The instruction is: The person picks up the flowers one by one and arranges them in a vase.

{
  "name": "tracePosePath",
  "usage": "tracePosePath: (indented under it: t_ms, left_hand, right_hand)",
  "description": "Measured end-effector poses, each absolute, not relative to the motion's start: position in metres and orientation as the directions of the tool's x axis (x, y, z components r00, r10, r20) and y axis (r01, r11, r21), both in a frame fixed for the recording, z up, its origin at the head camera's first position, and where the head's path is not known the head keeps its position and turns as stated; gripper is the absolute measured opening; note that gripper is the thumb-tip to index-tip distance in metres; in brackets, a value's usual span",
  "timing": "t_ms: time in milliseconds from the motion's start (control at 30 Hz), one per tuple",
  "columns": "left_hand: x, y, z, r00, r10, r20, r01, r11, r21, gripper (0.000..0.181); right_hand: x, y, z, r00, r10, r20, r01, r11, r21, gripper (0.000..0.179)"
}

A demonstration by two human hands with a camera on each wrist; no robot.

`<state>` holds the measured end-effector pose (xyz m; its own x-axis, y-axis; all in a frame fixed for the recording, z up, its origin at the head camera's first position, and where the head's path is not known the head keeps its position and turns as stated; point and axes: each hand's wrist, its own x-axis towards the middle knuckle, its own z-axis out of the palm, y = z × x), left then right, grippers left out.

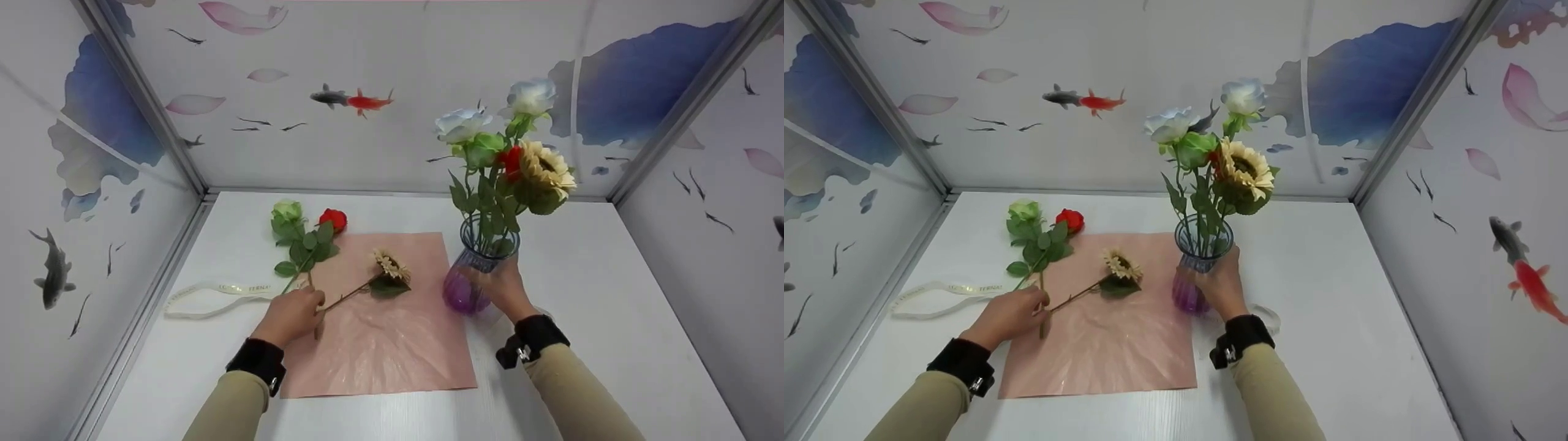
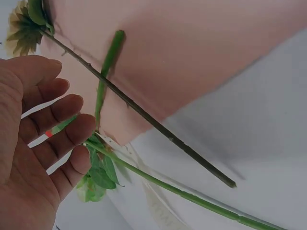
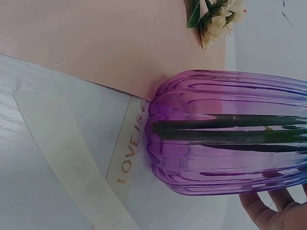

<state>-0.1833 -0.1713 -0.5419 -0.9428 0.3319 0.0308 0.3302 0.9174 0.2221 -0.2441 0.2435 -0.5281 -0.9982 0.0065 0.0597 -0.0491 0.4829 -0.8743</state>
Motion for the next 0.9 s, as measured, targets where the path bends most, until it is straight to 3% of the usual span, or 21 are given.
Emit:
tracePosePath:
  t_ms: [433,700,900]
  left_hand:
    - [-0.209,-0.121,-0.548,-0.956,0.284,0.072,0.292,0.931,0.218,0.022]
    - [-0.217,-0.101,-0.558,-0.973,0.227,0.052,0.233,0.939,0.254,0.018]
    - [-0.215,-0.096,-0.567,-0.964,0.243,0.111,0.261,0.944,0.203,0.016]
  right_hand:
    - [-0.245,0.243,-0.529,-0.997,0.025,0.076,-0.056,0.458,-0.887,0.108]
    - [-0.243,0.242,-0.528,-0.998,0.025,0.054,-0.037,0.463,-0.886,0.111]
    - [-0.243,0.242,-0.527,-0.997,0.041,0.064,-0.037,0.477,-0.878,0.112]
